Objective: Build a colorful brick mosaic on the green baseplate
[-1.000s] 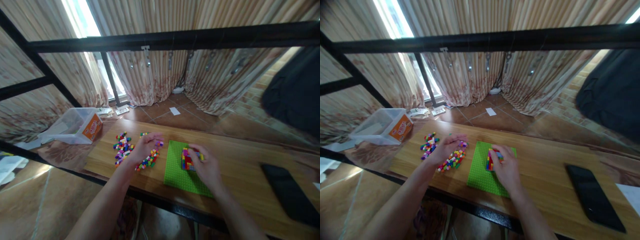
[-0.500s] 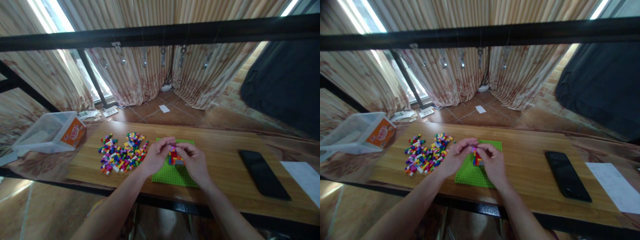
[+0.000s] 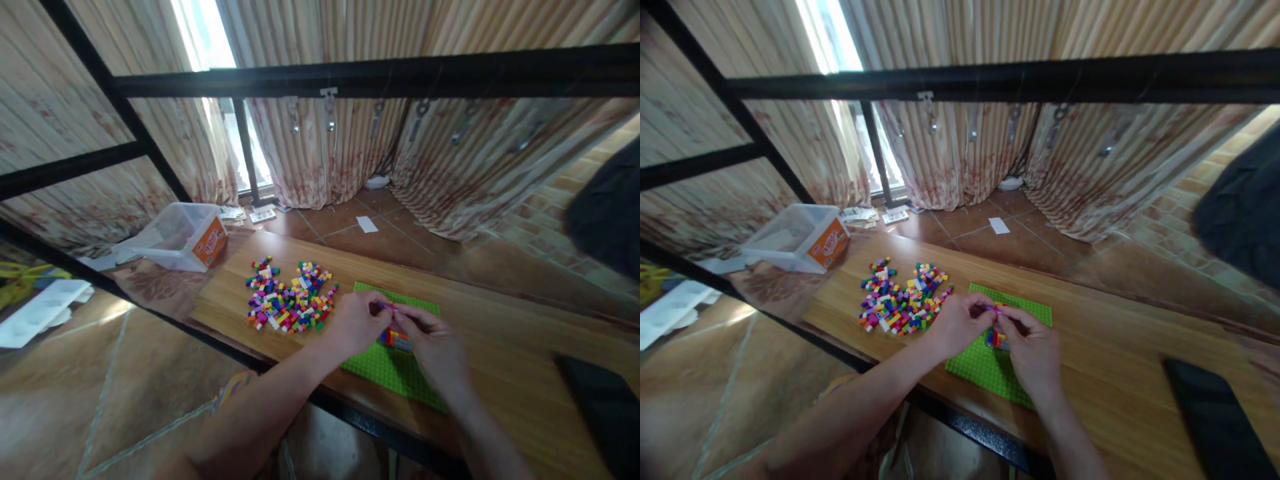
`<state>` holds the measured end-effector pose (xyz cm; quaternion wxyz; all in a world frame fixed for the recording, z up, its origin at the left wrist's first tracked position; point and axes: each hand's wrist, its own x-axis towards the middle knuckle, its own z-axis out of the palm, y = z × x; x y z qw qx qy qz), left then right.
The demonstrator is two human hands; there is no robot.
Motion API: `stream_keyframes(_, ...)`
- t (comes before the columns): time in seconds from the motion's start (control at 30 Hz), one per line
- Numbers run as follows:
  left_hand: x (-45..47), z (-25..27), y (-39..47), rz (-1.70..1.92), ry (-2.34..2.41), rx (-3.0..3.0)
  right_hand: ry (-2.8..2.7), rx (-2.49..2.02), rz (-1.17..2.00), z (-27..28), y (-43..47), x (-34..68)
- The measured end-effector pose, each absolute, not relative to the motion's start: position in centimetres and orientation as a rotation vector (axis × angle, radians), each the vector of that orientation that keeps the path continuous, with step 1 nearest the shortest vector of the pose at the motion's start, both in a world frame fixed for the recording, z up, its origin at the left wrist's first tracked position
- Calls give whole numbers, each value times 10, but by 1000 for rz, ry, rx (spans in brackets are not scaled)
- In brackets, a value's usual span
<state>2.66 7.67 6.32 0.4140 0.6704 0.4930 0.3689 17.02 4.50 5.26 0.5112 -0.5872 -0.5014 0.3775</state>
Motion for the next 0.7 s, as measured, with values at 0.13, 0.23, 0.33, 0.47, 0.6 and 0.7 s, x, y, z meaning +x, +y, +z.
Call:
stream_keyframes(0.13,19,68,76,948,1382,1767,-1193,-1474,851,51,51,156)
stream_keyframes(0.23,0,69,84,975,1432,1770,-1229,-1460,845,49,61,137)
stream_keyframes(0.33,-33,66,97,987,1395,1693,-1340,-1405,835,46,75,110)
stream_keyframes(0.47,-77,65,113,1066,1272,1397,-1649,-1427,724,40,94,71)
stream_keyframes(0.6,-96,67,114,1096,1233,1199,-1843,-1409,662,36,105,51)
stream_keyframes(0.7,-99,67,112,1113,1251,1136,-1771,-1402,706,37,108,51)
